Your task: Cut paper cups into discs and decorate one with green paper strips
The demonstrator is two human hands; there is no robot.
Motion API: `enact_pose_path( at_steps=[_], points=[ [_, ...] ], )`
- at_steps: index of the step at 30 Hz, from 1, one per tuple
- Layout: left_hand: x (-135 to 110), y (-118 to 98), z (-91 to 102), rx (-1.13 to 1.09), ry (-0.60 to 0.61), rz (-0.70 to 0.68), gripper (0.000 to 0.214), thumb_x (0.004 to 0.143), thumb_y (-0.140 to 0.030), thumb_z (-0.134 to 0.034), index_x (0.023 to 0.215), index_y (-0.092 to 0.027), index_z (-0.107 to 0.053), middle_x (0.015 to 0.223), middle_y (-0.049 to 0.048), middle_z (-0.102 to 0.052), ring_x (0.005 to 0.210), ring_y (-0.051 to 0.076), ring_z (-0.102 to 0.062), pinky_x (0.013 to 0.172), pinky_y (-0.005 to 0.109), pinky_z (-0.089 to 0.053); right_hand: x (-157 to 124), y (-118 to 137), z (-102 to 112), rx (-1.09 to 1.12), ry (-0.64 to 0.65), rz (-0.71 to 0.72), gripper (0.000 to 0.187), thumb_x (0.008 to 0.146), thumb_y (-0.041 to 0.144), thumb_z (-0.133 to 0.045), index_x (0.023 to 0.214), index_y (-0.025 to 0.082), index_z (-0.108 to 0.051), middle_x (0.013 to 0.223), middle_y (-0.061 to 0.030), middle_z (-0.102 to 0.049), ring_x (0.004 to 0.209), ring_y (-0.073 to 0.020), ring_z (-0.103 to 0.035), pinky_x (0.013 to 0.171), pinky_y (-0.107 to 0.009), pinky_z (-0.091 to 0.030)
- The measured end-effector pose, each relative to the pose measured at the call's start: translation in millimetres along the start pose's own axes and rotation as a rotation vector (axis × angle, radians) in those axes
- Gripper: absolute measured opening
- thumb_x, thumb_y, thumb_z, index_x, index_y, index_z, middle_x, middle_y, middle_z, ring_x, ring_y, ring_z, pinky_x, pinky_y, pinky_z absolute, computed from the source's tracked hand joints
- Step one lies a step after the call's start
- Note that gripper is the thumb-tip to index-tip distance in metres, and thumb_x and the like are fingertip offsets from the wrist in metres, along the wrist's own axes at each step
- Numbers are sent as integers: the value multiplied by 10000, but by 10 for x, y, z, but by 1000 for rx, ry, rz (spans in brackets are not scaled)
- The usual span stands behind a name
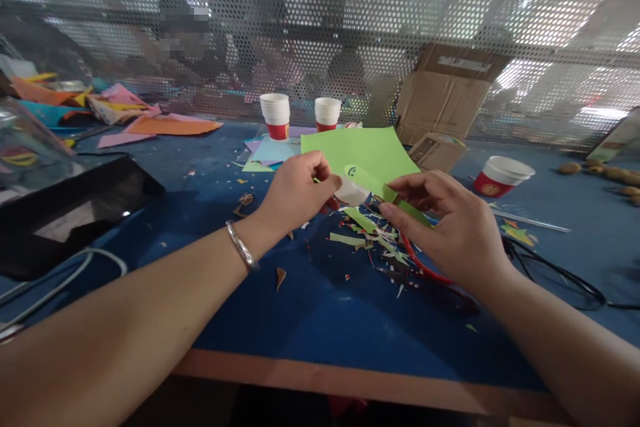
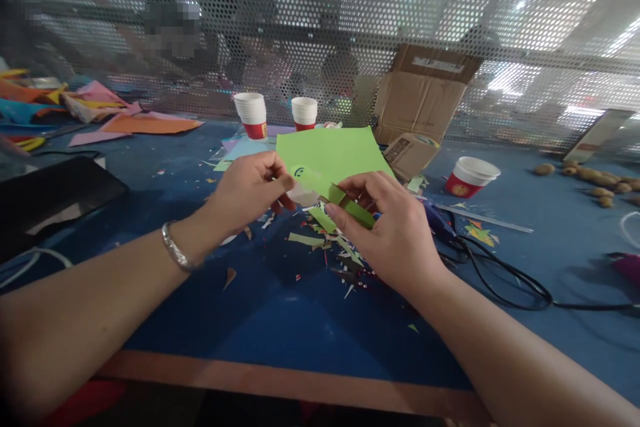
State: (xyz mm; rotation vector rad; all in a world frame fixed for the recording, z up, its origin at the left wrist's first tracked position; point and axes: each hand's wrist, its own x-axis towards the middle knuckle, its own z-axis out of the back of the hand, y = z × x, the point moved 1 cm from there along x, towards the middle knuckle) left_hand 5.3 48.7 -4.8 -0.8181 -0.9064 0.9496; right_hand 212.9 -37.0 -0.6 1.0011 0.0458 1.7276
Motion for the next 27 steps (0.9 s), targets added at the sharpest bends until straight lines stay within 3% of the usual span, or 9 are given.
enact_pose_path(
  at_steps=[4,7,10,14,21,27],
  points=[
    [-100,-61,-178,-409,41,166,242,804,-257,-756,757,-195,-527,692,9,-664,617,169,-703,624,342,-585,-1,18,9,-26,-42,2,201,879,348,-734,1024,219,-683,920,-30,-688,789,-178,-647,703,-324,-522],
    [-171,-149,-219,-568,88,247,254,773,-172,-782,856,-179,-542,785,2,-665,712,157,-702,677,332,-598,5,26,12,-41,-48,29,188,875,327,-734,1010,209,-680,901,-28,-674,765,-170,-631,687,-316,-514],
    [-231,-208,-213,-647,186,247,388,735,-161,-829,1026,-181,-574,878,10,-682,840,165,-694,735,312,-587,6,42,10,-44,-44,53,190,868,306,-739,1015,204,-676,900,-32,-663,767,-174,-621,701,-323,-518],
    [-278,-192,-201,-647,273,164,366,768,-198,-824,1067,-170,-615,967,42,-707,940,173,-681,858,336,-557,-5,75,5,-73,-56,112,187,870,271,-728,1039,210,-679,937,-49,-657,819,-197,-623,721,-340,-519],
    [-293,-175,-228,-689,184,233,566,723,-174,-862,1191,-213,-545,787,-8,-702,786,160,-695,812,332,-555,-6,75,-24,-103,-41,137,213,876,259,-714,1087,238,-705,992,-68,-638,887,-225,-622,765,-378,-521],
    [-280,-207,-274,-748,107,260,468,733,-199,-846,1117,-185,-579,929,30,-724,798,152,-687,746,305,-583,-8,84,-45,-118,-32,109,256,889,325,-717,1126,229,-698,1008,-73,-650,892,-223,-625,768,-379,-532]
  ],
)
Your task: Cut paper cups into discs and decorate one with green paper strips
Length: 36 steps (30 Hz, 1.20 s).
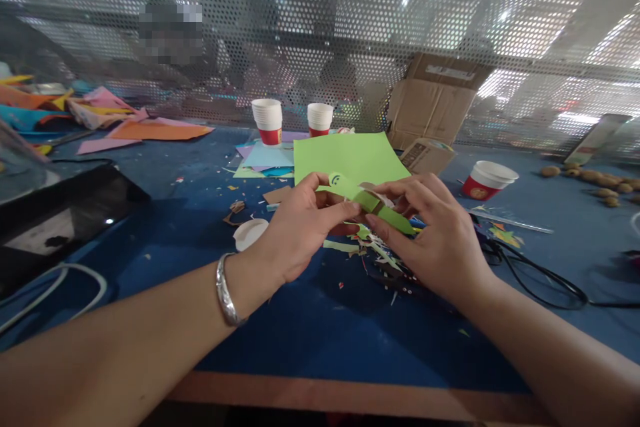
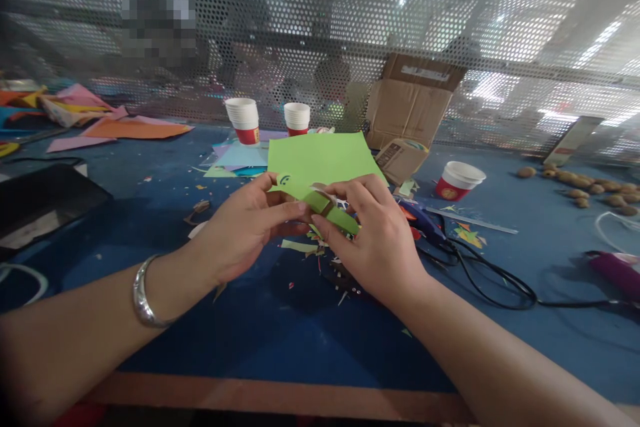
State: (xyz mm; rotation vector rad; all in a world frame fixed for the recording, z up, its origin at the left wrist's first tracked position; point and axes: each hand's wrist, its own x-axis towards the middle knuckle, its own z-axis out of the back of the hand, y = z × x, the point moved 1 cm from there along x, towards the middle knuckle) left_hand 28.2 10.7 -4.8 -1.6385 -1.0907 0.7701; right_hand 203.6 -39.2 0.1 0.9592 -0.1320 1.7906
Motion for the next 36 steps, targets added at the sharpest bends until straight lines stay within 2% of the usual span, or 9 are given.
enact_pose_path(
  at_steps=[5,9,12,15,20,25,30,36],
  points=[
    [35,-13,30,38,-77,-46,369,785,-224,-805,1059,-180,-563,938,40,-739,764,150,-696,692,282,-575,-9,-21,-14,109,-20,-99,260,901,357,-702,1109,205,-669,958,-43,-654,768,-164,-639,709,-322,-543],
    [53,-19,52,46,-78,-82,339,814,-233,-788,1053,-180,-553,923,31,-733,794,141,-701,731,271,-578,-20,-67,-44,270,47,-233,222,919,342,-679,1104,222,-655,884,-19,-693,762,-164,-666,680,-299,-524],
    [48,-14,45,36,-77,-80,349,812,-222,-790,1060,-180,-549,916,21,-722,801,138,-704,740,266,-578,-28,-71,-62,397,82,-286,278,926,326,-666,1176,217,-608,850,-12,-691,729,-157,-650,635,-282,-497],
    [31,-19,27,30,-90,-69,343,807,-213,-785,1065,-173,-561,954,36,-730,803,138,-702,733,266,-576,-29,-48,-69,451,85,-300,320,926,328,-666,1210,214,-573,828,-3,-683,680,-145,-616,594,-270,-464],
    [13,-44,-2,22,-42,-56,267,816,-185,-735,1056,-175,-619,1060,53,-740,849,143,-689,747,274,-582,-28,-34,-99,517,111,-326,356,921,358,-674,1223,218,-549,795,7,-670,651,-148,-604,580,-278,-459],
    [22,-44,-2,30,-52,-60,192,845,-189,-678,1035,-183,-649,1046,44,-747,823,147,-686,708,277,-596,-31,-36,-130,597,139,-370,381,915,367,-676,1232,212,-531,717,44,-618,597,-133,-585,541,-265,-438],
    [27,-28,2,66,-69,-89,219,836,-201,-720,1039,-196,-638,1020,31,-744,825,153,-701,693,274,-602,-31,-1,-145,685,162,-409,403,894,350,-694,1218,184,-523,688,53,-611,591,-136,-608,546,-265,-451],
    [37,-22,-10,38,-59,-41,242,824,-207,-756,1021,-160,-624,1046,60,-731,850,158,-707,753,291,-600,-57,22,-183,679,154,-399,403,906,318,-676,1251,212,-497,716,54,-610,612,-144,-614,577,-288,-478]
  ],
)
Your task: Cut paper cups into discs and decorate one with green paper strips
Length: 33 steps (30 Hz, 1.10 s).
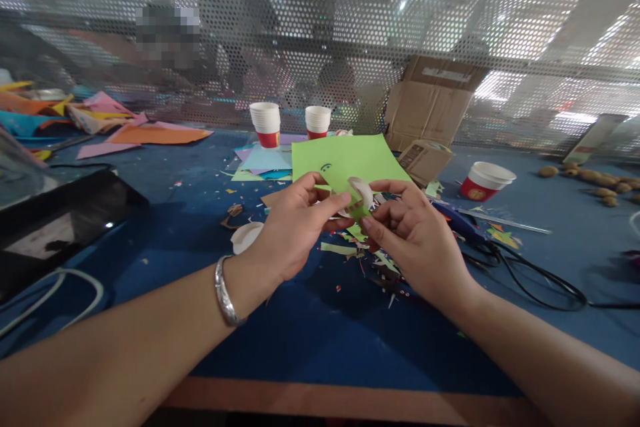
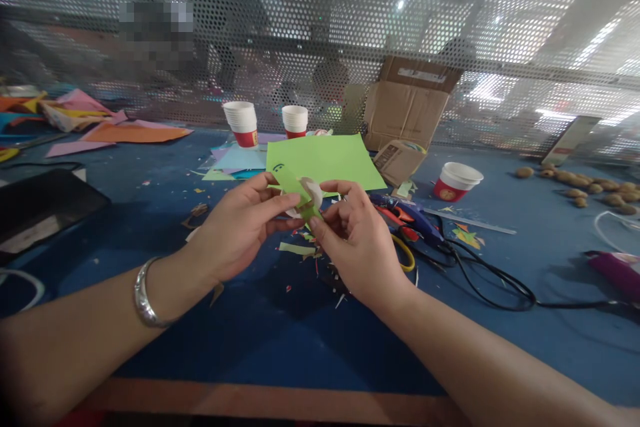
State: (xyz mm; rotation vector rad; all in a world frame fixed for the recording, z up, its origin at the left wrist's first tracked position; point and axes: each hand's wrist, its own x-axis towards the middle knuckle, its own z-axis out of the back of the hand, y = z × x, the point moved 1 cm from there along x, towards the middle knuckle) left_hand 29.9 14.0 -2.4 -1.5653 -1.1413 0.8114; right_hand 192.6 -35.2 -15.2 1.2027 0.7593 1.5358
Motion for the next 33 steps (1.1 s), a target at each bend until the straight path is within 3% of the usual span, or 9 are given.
enact_pose_path(
  at_steps=[6,11,19,28,33],
  points=[
    [-9,-16,-23,-52,0,14,236,834,-136,-723,1046,-144,-620,1056,66,-725,913,167,-711,803,291,-606,-4,5,-12,53,-32,-1,410,907,330,-683,1247,222,-479,732,53,-625,608,-142,-622,569,-284,-489],
    [-29,7,-5,-26,-42,1,269,827,-156,-756,1047,-147,-602,988,58,-703,916,185,-704,752,290,-617,-1,-7,-24,50,-13,-26,413,909,338,-681,1245,210,-478,704,59,-619,598,-139,-621,558,-275,-471],
    [-14,15,2,-23,-69,-17,289,811,-143,-778,1028,-152,-587,917,24,-671,859,171,-701,751,311,-631,-6,-42,-23,-37,8,9,378,935,347,-651,1259,244,-486,722,55,-602,627,-147,-600,595,-305,-467],
    [-21,-23,-2,-46,-13,-17,269,850,-161,-747,1072,-156,-595,968,40,-718,880,162,-705,762,286,-620,-29,-23,-3,-41,-2,39,390,936,320,-653,1277,248,-478,748,45,-624,649,-147,-605,617,-303,-479],
    [-12,-90,26,-48,55,67,252,851,-119,-703,1082,-171,-618,988,46,-759,857,135,-707,767,253,-597,-40,39,41,-65,-18,47,378,933,300,-662,1271,240,-505,730,47,-631,619,-138,-597,575,-285,-450]
  ],
)
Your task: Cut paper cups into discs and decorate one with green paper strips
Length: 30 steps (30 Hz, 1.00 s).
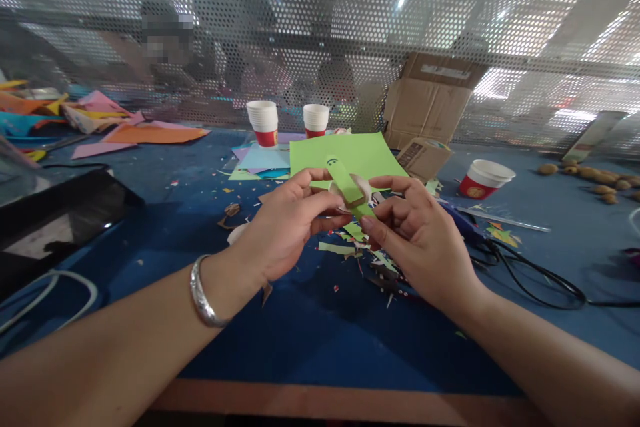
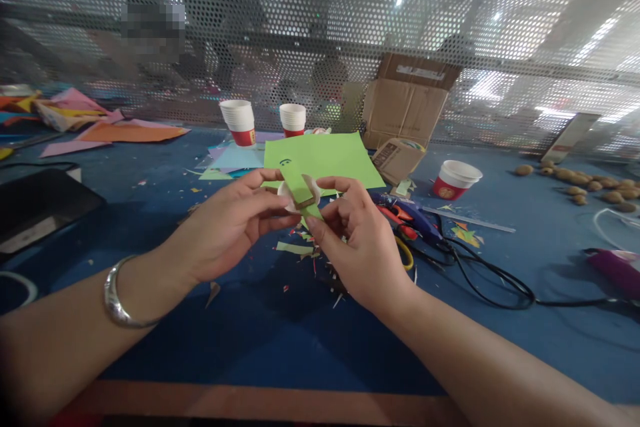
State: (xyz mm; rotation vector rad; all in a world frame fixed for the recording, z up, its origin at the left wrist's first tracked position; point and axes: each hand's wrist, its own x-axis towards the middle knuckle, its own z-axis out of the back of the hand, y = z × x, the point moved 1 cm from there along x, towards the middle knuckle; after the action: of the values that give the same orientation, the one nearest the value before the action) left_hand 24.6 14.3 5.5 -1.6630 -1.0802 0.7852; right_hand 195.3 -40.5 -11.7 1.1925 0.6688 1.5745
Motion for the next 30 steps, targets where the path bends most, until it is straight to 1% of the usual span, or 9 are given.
enact_pose_path(
  at_steps=[4,8,16,20,22,24,26,29,30],
  points=[
    [14,-41,50,29,0,36,205,850,-135,-702,1052,-144,-667,997,60,-764,873,125,-703,826,247,-584,13,58,13,89,27,-10,313,934,262,-662,1222,208,-553,712,45,-628,606,-122,-602,567,-264,-451],
    [26,-32,86,77,65,65,251,846,-165,-733,1091,-146,-680,999,59,-763,894,136,-712,878,271,-578,20,79,7,197,68,-54,246,924,255,-682,1143,190,-593,742,31,-653,623,-105,-612,591,-242,-491],
    [31,-55,106,72,23,34,319,823,-145,-757,1109,-163,-617,922,15,-744,810,112,-710,837,259,-580,26,20,16,383,99,-125,202,916,277,-723,1096,206,-669,792,23,-672,659,-80,-611,609,-198,-539],
    [50,-89,146,257,28,37,299,824,-168,-738,1100,-168,-623,822,20,-737,780,150,-723,792,294,-588,22,21,42,372,95,-81,166,914,276,-733,1067,217,-708,770,30,-656,655,-69,-609,594,-169,-526],
    [59,-101,189,405,32,69,231,835,-212,-716,1053,-164,-657,768,32,-729,721,168,-721,715,295,-579,17,41,57,348,88,-60,154,911,270,-734,1057,224,-716,776,28,-656,652,-74,-610,594,-177,-532],
    [66,-116,248,593,45,85,184,836,-248,-693,1001,-168,-697,746,46,-728,642,178,-709,597,269,-531,10,68,70,312,82,-48,150,909,272,-731,1052,229,-717,777,23,-655,640,-84,-609,582,-194,-534],
    [69,-147,305,805,70,32,171,814,-267,-702,961,-189,-742,737,43,-725,551,162,-665,497,242,-436,2,93,79,257,75,-37,143,905,272,-730,1041,229,-719,778,17,-654,635,-95,-606,566,-208,-529],
    [37,-236,334,1019,34,-214,99,771,-309,-765,808,-217,-772,736,33,-712,550,135,-590,490,231,-349,-17,118,85,181,71,4,126,904,272,-727,1024,231,-722,790,11,-648,651,-102,-591,565,-214,-510],
    [13,-265,322,1047,6,-281,135,778,-345,-771,742,-216,-760,705,31,-697,553,132,-565,494,231,-333,-26,122,85,164,74,24,124,908,272,-723,1026,234,-720,789,12,-645,659,-101,-585,571,-213,-502]
  ],
)
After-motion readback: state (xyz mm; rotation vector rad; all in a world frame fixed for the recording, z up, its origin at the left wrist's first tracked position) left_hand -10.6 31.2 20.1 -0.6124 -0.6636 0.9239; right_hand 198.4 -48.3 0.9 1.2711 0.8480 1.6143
